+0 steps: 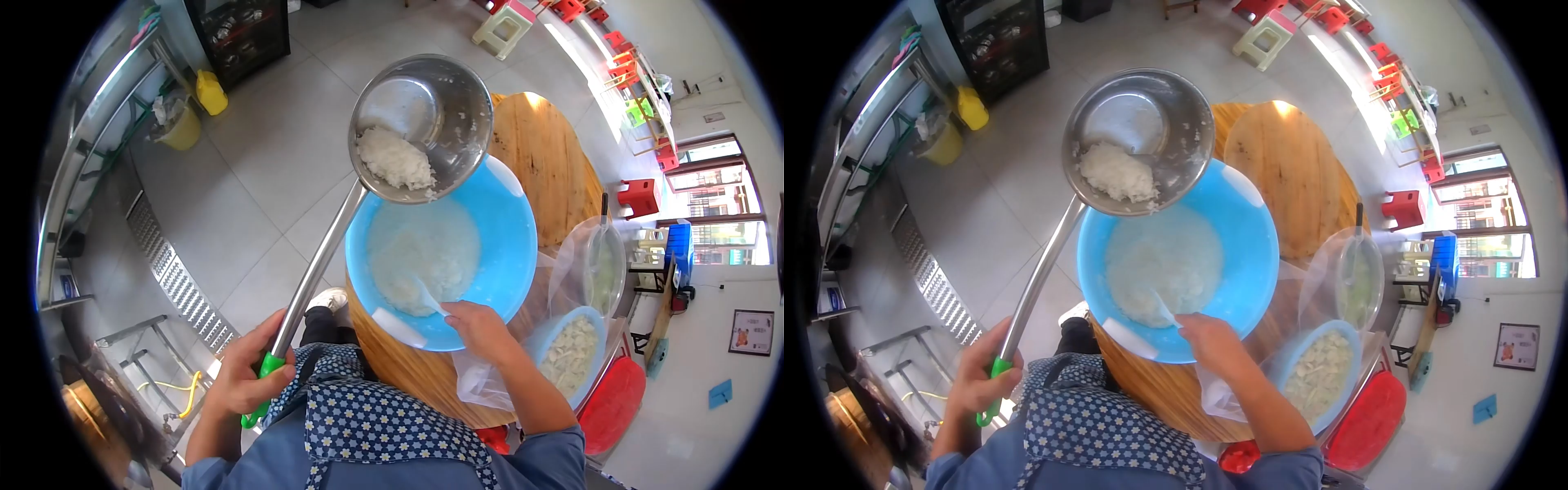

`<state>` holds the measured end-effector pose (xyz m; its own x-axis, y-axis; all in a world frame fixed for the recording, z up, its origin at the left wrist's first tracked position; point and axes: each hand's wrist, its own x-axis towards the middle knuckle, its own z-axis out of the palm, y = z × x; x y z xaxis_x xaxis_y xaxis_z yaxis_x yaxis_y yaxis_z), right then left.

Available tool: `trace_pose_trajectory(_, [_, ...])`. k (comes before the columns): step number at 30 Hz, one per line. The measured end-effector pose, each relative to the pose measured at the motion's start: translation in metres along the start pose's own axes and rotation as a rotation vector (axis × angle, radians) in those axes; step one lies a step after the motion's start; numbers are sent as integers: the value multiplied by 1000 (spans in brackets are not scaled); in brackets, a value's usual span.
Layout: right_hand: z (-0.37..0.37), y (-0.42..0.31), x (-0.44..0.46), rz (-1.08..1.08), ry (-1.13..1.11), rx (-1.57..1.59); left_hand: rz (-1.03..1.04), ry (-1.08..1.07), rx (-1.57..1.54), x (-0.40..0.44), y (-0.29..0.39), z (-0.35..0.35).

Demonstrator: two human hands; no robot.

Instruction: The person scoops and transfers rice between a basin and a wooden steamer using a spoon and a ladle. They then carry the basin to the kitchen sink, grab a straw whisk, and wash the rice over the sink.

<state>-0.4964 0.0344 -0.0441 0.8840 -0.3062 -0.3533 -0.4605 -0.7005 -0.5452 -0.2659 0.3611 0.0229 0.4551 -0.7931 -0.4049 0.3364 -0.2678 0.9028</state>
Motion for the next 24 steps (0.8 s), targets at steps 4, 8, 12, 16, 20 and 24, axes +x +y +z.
trace_pose_trajectory(4, [1,-2,12,120,-51,276,-19,0,-29,-1,7,3])
trace_pose_trajectory(8, [-6,26,38,249,-187,562,-54,9,-37,-2,11,2])
trace_pose_trajectory(12, [-11,41,55,325,-366,1003,-54,7,-19,-3,10,2])
trace_pose_trajectory(16, [-25,44,45,310,-353,981,-18,7,-36,-4,11,2])
trace_pose_trajectory(20, [-37,47,27,326,-241,1103,22,-11,-32,0,9,2])
trace_pose_trajectory(24, [-64,38,1,291,-103,1054,16,-17,-51,2,10,6])
